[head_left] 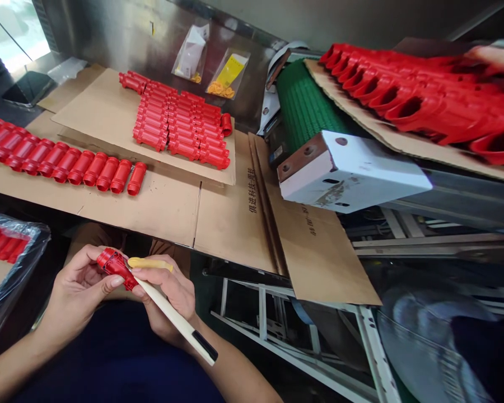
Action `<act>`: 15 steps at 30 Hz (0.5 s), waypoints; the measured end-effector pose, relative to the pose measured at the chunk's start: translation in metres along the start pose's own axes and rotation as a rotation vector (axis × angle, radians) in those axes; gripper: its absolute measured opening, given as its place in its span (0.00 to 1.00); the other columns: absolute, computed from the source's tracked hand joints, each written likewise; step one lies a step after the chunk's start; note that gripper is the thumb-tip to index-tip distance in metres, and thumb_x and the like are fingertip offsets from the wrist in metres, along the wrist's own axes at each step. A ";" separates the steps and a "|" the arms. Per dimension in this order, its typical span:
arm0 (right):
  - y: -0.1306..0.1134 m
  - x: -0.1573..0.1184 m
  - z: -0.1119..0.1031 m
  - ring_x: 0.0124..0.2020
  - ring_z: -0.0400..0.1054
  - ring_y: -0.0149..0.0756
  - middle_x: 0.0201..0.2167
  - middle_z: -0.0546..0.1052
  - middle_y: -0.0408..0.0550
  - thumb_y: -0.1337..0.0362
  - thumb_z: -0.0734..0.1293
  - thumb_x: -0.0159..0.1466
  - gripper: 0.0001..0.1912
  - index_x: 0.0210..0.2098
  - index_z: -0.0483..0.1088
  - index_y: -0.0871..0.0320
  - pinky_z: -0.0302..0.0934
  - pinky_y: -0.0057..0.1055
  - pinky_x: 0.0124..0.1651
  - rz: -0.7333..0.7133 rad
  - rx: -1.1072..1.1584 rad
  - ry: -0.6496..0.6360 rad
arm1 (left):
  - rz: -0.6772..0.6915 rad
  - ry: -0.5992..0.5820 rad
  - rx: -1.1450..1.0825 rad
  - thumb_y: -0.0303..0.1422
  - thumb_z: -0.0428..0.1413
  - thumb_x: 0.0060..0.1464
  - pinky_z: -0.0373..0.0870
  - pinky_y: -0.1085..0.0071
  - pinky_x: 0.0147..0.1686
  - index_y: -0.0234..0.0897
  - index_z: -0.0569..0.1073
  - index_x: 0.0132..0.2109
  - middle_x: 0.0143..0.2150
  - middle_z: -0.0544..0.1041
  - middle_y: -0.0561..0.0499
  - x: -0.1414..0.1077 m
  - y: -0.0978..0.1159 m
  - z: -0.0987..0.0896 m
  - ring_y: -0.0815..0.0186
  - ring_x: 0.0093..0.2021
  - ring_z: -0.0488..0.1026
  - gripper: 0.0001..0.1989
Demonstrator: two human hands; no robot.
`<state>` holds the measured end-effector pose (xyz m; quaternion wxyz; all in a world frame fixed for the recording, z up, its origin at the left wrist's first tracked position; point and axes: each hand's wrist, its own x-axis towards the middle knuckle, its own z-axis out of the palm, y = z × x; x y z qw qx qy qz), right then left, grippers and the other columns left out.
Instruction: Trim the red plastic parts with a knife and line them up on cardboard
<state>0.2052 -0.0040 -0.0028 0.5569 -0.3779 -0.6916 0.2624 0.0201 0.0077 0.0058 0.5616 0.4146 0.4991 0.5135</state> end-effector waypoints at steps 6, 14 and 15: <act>0.004 0.004 -0.005 0.52 0.81 0.45 0.49 0.85 0.58 0.66 0.68 0.76 0.08 0.53 0.75 0.57 0.80 0.44 0.53 -0.017 -0.042 -0.063 | 0.033 -0.018 0.035 0.34 0.76 0.51 0.81 0.75 0.43 0.42 0.84 0.36 0.37 0.85 0.49 0.001 0.002 0.001 0.64 0.39 0.83 0.08; 0.014 0.003 -0.006 0.50 0.82 0.45 0.49 0.85 0.58 0.63 0.68 0.77 0.07 0.53 0.75 0.55 0.80 0.45 0.52 -0.008 0.113 -0.026 | -0.003 -0.040 -0.116 0.31 0.76 0.52 0.81 0.76 0.36 0.41 0.79 0.42 0.35 0.84 0.52 0.005 -0.005 -0.002 0.67 0.33 0.82 0.15; 0.013 0.002 -0.008 0.51 0.82 0.45 0.51 0.85 0.57 0.59 0.69 0.77 0.07 0.52 0.75 0.54 0.80 0.44 0.51 0.118 0.240 0.028 | -0.027 -0.038 -0.161 0.31 0.76 0.51 0.83 0.73 0.37 0.41 0.78 0.44 0.36 0.85 0.52 0.005 -0.006 -0.002 0.66 0.34 0.83 0.17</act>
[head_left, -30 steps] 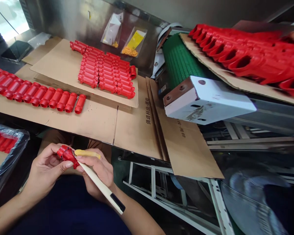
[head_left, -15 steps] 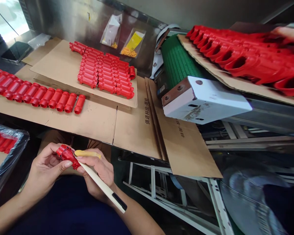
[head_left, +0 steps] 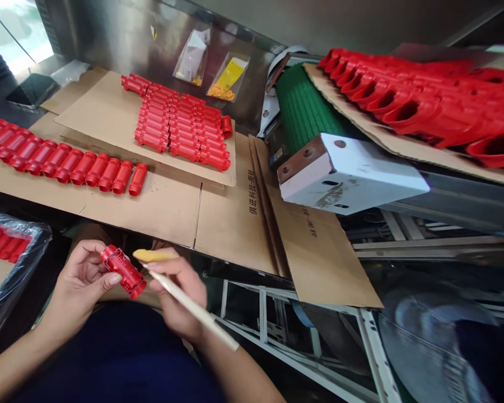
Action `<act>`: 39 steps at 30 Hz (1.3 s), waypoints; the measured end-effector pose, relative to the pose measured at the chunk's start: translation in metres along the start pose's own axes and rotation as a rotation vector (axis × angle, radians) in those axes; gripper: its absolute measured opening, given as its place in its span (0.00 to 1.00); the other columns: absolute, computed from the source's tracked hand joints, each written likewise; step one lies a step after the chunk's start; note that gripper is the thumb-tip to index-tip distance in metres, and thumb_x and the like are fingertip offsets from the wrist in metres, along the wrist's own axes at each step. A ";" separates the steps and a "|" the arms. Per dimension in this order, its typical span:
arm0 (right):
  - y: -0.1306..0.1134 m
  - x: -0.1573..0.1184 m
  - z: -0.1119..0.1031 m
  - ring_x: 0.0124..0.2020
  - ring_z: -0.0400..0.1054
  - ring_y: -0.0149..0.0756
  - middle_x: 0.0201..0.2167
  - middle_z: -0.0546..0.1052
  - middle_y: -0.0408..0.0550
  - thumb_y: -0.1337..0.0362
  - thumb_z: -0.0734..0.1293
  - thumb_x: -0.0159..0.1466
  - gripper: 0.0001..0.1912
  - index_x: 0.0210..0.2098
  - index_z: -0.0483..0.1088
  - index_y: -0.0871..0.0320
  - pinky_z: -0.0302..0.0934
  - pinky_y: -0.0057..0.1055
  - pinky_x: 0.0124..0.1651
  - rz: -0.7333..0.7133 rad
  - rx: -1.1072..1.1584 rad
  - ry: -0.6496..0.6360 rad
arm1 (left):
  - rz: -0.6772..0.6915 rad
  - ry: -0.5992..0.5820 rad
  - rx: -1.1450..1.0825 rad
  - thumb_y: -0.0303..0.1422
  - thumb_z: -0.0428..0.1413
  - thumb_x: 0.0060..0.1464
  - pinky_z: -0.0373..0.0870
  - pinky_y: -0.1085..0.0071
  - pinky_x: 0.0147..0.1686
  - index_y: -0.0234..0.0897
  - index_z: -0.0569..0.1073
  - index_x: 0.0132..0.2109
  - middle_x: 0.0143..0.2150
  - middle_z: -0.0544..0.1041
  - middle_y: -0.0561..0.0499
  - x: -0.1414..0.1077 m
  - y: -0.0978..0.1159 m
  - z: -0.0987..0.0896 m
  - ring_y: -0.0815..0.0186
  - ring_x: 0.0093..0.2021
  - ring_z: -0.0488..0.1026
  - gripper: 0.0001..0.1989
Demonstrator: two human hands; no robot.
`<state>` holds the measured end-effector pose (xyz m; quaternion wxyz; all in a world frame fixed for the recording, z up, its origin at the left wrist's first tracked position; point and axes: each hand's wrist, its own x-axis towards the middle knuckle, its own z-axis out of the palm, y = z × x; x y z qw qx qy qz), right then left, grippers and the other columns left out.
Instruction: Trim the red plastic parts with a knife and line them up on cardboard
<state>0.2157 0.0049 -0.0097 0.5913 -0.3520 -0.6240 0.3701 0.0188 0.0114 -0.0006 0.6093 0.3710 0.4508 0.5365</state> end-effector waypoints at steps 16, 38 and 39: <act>-0.003 0.010 -0.003 0.20 0.71 0.30 0.21 0.76 0.39 0.47 0.72 0.71 0.19 0.36 0.75 0.57 0.68 0.26 0.24 0.754 0.155 -0.204 | -0.322 -0.122 -0.079 0.56 0.77 0.39 0.80 0.70 0.36 0.39 0.88 0.55 0.60 0.84 0.34 -0.007 0.014 -0.006 0.59 0.38 0.81 0.38; -0.008 0.004 -0.001 0.44 0.80 0.39 0.47 0.87 0.54 0.66 0.73 0.74 0.11 0.55 0.82 0.54 0.78 0.36 0.45 -0.113 -0.140 -0.086 | -0.240 0.082 -0.043 0.37 0.77 0.47 0.70 0.76 0.23 0.36 0.86 0.41 0.44 0.85 0.44 -0.007 0.021 0.010 0.70 0.27 0.73 0.16; -0.009 0.004 -0.001 0.44 0.80 0.39 0.47 0.87 0.54 0.67 0.73 0.73 0.11 0.55 0.82 0.55 0.77 0.36 0.46 -0.101 -0.126 -0.084 | -0.236 0.080 -0.046 0.37 0.78 0.47 0.70 0.76 0.23 0.36 0.86 0.41 0.43 0.85 0.44 -0.007 0.021 0.010 0.70 0.26 0.73 0.16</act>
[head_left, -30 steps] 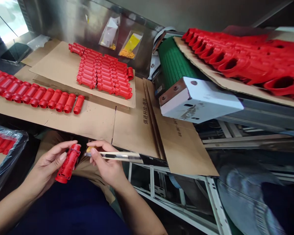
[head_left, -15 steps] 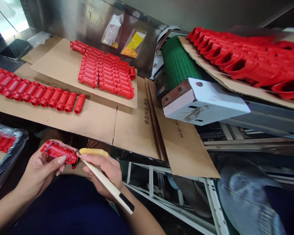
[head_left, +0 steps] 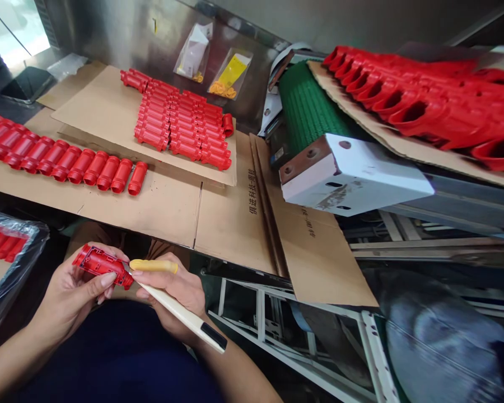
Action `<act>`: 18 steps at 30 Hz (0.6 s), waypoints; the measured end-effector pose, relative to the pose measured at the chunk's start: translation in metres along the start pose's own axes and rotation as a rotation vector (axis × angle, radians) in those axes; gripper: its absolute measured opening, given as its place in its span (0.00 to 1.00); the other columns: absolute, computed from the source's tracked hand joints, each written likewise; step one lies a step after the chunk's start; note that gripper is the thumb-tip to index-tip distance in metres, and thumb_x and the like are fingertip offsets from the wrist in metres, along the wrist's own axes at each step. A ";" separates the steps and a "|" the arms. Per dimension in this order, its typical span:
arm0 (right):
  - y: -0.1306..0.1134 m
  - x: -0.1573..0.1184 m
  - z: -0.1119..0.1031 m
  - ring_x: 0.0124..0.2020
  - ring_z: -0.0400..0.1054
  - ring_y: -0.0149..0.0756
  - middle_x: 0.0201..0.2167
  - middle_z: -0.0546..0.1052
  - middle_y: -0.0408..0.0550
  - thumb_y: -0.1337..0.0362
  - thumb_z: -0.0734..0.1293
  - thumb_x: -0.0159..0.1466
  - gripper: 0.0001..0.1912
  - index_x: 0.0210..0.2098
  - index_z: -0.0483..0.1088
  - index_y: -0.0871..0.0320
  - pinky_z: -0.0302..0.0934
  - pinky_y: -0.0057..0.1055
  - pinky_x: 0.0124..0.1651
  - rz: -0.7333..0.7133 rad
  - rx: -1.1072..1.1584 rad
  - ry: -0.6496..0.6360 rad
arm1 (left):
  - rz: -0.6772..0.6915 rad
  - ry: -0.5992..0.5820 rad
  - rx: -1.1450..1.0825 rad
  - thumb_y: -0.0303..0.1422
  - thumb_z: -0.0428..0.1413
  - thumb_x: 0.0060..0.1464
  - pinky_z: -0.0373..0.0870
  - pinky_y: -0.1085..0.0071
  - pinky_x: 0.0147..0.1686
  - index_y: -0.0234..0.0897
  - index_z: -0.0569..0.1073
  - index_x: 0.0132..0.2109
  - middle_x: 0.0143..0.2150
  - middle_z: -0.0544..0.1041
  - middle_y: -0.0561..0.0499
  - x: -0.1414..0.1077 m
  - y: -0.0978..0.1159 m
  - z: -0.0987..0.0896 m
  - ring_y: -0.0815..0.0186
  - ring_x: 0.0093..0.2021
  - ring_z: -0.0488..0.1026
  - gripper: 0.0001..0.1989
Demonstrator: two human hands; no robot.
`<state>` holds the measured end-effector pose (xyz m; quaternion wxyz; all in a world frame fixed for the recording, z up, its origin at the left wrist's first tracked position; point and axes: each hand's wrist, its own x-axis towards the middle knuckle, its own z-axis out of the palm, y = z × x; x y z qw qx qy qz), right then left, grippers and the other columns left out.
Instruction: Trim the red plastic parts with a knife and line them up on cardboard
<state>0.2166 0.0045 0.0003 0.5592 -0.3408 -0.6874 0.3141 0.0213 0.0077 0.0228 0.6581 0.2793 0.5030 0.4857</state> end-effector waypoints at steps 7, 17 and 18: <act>-0.005 -0.003 0.002 0.46 0.82 0.40 0.49 0.87 0.53 0.66 0.73 0.74 0.10 0.54 0.81 0.54 0.78 0.38 0.49 0.066 0.011 0.004 | -0.033 -0.019 -0.076 0.34 0.76 0.48 0.69 0.76 0.22 0.37 0.86 0.41 0.41 0.84 0.45 -0.001 0.000 0.000 0.71 0.24 0.71 0.13; -0.010 -0.008 0.000 0.52 0.83 0.42 0.50 0.87 0.54 0.67 0.73 0.74 0.09 0.53 0.79 0.55 0.79 0.39 0.54 0.114 0.026 0.009 | -0.035 -0.021 -0.105 0.34 0.76 0.49 0.69 0.76 0.23 0.37 0.85 0.43 0.44 0.85 0.43 0.000 -0.001 -0.004 0.71 0.26 0.72 0.14; -0.009 -0.007 -0.001 0.53 0.82 0.42 0.51 0.86 0.55 0.66 0.72 0.74 0.09 0.53 0.79 0.55 0.79 0.39 0.55 0.129 0.030 0.000 | -0.025 -0.018 -0.093 0.34 0.76 0.49 0.70 0.76 0.23 0.36 0.85 0.43 0.44 0.85 0.43 0.000 -0.001 -0.004 0.71 0.26 0.72 0.14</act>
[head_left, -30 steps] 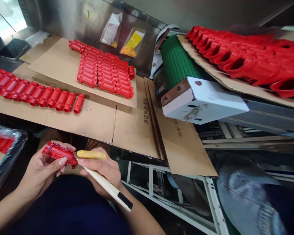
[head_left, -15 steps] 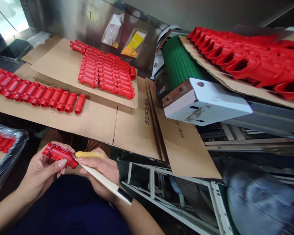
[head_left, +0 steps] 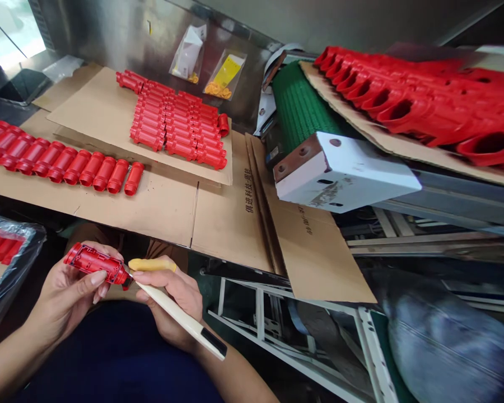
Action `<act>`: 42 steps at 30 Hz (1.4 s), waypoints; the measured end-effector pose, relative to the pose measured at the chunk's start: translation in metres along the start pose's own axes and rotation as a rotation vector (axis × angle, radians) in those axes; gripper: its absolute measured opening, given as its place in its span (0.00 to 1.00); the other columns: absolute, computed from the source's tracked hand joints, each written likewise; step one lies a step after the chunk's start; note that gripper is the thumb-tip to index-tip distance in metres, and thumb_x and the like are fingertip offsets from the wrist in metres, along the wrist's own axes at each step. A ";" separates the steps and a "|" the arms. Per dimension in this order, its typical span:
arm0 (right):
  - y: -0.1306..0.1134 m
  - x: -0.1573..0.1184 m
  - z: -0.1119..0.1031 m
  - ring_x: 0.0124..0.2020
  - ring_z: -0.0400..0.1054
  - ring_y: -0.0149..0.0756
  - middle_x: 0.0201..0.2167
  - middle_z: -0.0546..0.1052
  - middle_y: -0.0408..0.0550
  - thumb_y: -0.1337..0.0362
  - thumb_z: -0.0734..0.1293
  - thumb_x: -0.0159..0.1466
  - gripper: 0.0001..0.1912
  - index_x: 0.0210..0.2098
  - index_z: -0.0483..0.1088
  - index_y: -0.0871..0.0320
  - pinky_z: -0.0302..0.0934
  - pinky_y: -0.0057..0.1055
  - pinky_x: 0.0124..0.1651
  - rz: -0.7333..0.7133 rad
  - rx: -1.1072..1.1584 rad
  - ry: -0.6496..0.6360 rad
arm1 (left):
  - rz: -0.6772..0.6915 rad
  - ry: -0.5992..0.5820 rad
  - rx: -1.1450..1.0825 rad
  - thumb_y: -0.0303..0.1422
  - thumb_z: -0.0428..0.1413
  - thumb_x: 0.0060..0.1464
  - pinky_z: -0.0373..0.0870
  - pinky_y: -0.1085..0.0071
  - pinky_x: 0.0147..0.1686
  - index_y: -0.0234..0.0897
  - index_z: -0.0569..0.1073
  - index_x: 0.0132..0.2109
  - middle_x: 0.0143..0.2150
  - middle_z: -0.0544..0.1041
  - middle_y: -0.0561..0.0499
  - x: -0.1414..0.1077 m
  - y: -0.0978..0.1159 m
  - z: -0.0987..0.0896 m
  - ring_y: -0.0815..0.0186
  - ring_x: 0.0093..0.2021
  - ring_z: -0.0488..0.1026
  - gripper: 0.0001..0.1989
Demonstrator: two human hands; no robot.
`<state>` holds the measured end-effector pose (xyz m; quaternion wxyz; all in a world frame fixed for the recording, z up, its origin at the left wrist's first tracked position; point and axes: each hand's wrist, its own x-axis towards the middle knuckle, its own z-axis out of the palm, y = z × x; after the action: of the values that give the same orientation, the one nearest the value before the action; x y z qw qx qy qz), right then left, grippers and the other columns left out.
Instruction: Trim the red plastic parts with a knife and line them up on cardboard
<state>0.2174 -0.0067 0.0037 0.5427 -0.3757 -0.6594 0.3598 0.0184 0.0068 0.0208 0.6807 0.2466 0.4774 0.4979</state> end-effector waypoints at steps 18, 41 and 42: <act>0.015 0.018 -0.006 0.37 0.81 0.37 0.41 0.86 0.52 0.52 0.72 0.74 0.13 0.46 0.77 0.55 0.79 0.37 0.41 0.322 0.280 -0.105 | 0.019 -0.055 0.114 0.35 0.74 0.54 0.71 0.77 0.20 0.42 0.72 0.63 0.30 0.80 0.54 0.001 0.004 0.002 0.69 0.22 0.74 0.32; 0.019 0.010 -0.015 0.46 0.83 0.43 0.46 0.87 0.55 0.58 0.72 0.74 0.08 0.48 0.81 0.54 0.79 0.41 0.50 0.149 -0.070 0.143 | 0.149 -0.006 0.146 0.34 0.75 0.54 0.84 0.68 0.32 0.41 0.81 0.53 0.45 0.86 0.45 0.009 -0.007 -0.011 0.62 0.32 0.82 0.21; 0.016 0.011 -0.012 0.48 0.83 0.44 0.48 0.87 0.55 0.62 0.71 0.74 0.07 0.50 0.81 0.54 0.79 0.42 0.52 0.061 -0.109 0.109 | 0.138 -0.003 0.146 0.33 0.75 0.53 0.84 0.69 0.32 0.40 0.82 0.52 0.43 0.86 0.46 0.008 -0.007 -0.010 0.63 0.31 0.82 0.20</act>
<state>0.2297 0.0110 -0.0036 0.5453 -0.4435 -0.6360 0.3185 0.0135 0.0102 0.0073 0.6258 0.3285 0.4931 0.5073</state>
